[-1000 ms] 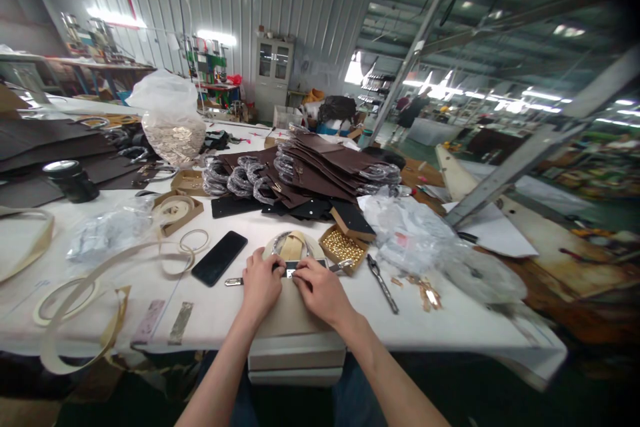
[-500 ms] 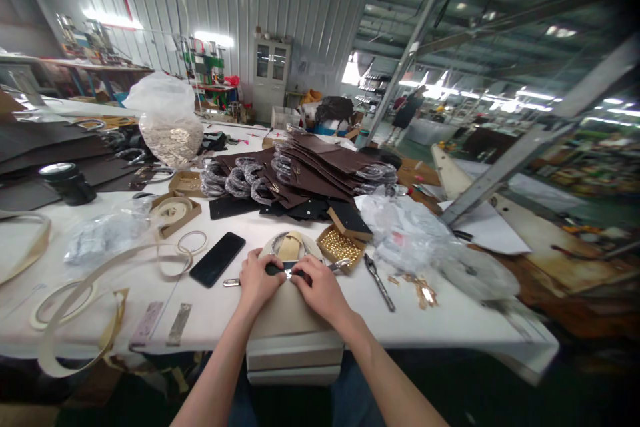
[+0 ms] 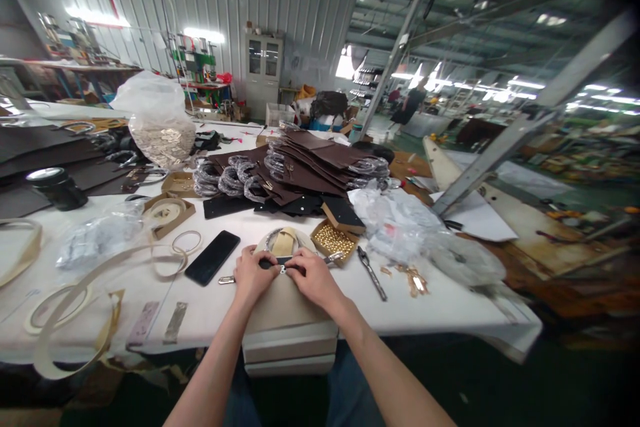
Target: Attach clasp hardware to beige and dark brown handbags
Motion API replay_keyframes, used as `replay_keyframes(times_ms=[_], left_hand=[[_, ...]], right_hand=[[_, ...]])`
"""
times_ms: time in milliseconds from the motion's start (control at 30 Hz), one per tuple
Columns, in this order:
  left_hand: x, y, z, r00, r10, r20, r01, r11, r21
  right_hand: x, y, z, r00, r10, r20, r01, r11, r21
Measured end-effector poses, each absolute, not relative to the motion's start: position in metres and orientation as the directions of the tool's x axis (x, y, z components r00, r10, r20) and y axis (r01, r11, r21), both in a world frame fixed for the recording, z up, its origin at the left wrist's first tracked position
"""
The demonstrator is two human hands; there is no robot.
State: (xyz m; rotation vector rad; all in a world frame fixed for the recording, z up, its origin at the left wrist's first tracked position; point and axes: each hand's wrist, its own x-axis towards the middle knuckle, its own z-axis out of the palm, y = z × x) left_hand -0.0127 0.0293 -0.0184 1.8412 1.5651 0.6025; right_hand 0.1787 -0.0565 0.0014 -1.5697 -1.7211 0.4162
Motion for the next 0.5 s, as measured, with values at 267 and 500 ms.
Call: replay_keyframes(times_ms=[267,500], left_hand=[[-0.019,0.029,-0.019,0.238,0.968,-0.083,0.649,-0.096,0.754],[-0.022,0.035,-0.026,0.26,0.963,-0.075,0.636,-0.113,0.764]], right_hand=[[0.178,-0.055,0.0,0.077,0.955,0.287,0.709,0.15,-0.689],[0.176,-0.051,0.005,0.122,0.965,0.233,0.716,0.077,-0.694]])
